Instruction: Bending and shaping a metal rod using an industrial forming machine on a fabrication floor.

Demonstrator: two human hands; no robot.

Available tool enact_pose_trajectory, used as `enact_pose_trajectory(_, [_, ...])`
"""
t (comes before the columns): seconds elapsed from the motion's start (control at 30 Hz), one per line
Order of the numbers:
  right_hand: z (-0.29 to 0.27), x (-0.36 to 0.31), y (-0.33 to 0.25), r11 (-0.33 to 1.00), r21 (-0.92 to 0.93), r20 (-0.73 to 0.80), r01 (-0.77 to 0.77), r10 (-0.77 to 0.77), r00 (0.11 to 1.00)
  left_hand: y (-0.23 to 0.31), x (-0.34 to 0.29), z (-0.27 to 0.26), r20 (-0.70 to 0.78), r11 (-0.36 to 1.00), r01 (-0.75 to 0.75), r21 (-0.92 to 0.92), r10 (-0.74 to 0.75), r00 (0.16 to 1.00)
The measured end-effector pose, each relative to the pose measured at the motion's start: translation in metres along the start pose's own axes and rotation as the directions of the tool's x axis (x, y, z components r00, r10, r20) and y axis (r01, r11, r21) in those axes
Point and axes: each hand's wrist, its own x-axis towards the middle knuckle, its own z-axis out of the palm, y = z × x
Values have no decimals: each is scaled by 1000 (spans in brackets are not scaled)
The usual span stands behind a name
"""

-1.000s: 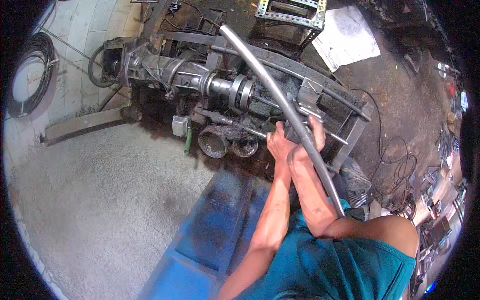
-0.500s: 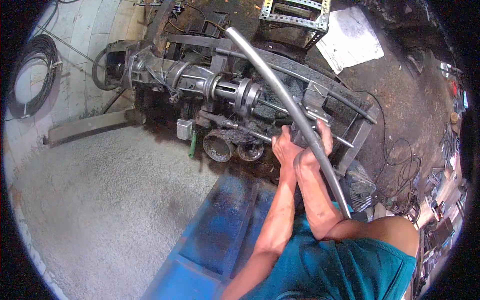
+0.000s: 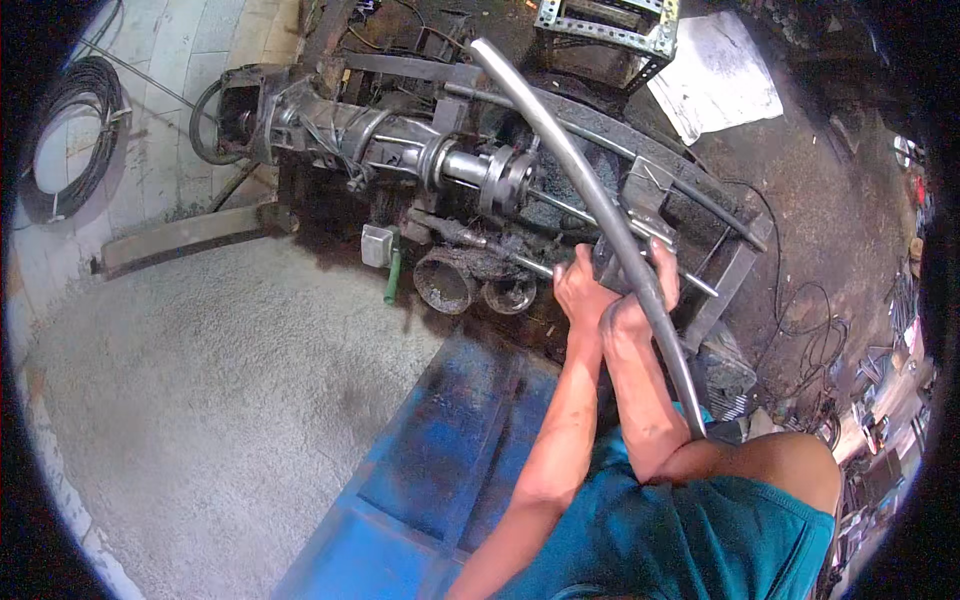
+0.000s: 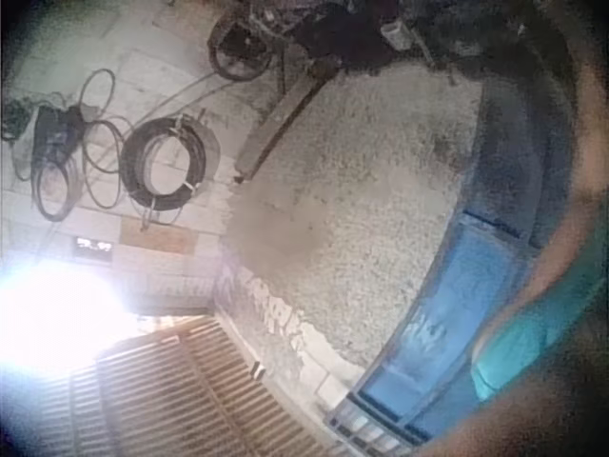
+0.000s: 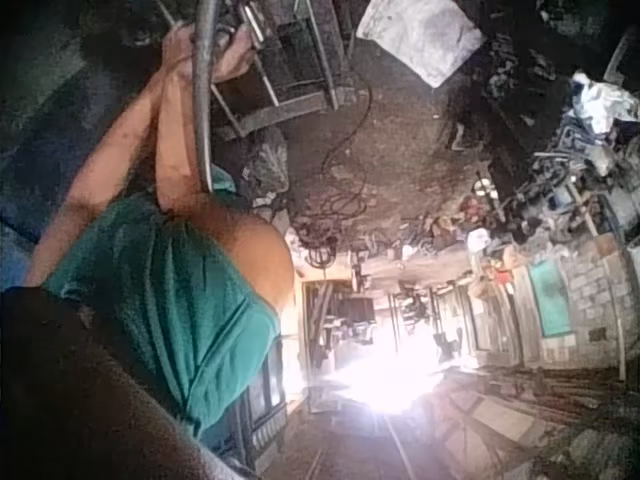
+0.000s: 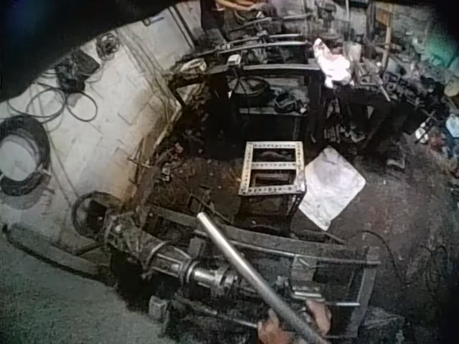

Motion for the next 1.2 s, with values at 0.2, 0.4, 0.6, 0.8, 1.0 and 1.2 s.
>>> enact_pose_trajectory(0.2, [-2,5,-2,998,-48,28,46,-45,999,3,-1,1,-41,1000,-18,-9,17,999])
enact_pose_trajectory(0.4, [-16,12,-21,991,-131,144,16,3,990,11,-2,-5,-61,998,62,24,-60,996])
enact_pose_trajectory(0.6, [-22,23,-37,875,141,194,-464,435,879,13,-1,-8,-45,998,55,11,-54,997])
enact_pose_trajectory(0.8, [-24,27,-45,823,117,320,-556,499,806,4,-6,-5,-20,996,79,35,-78,997])
enact_pose_trajectory(1.0, [-12,21,-49,855,112,285,-507,461,841,4,-9,-3,-47,996,43,76,-39,998])
enact_pose_trajectory(1.2, [-3,14,-41,919,146,190,-365,336,922,6,-5,-6,-65,999,48,25,-46,997])
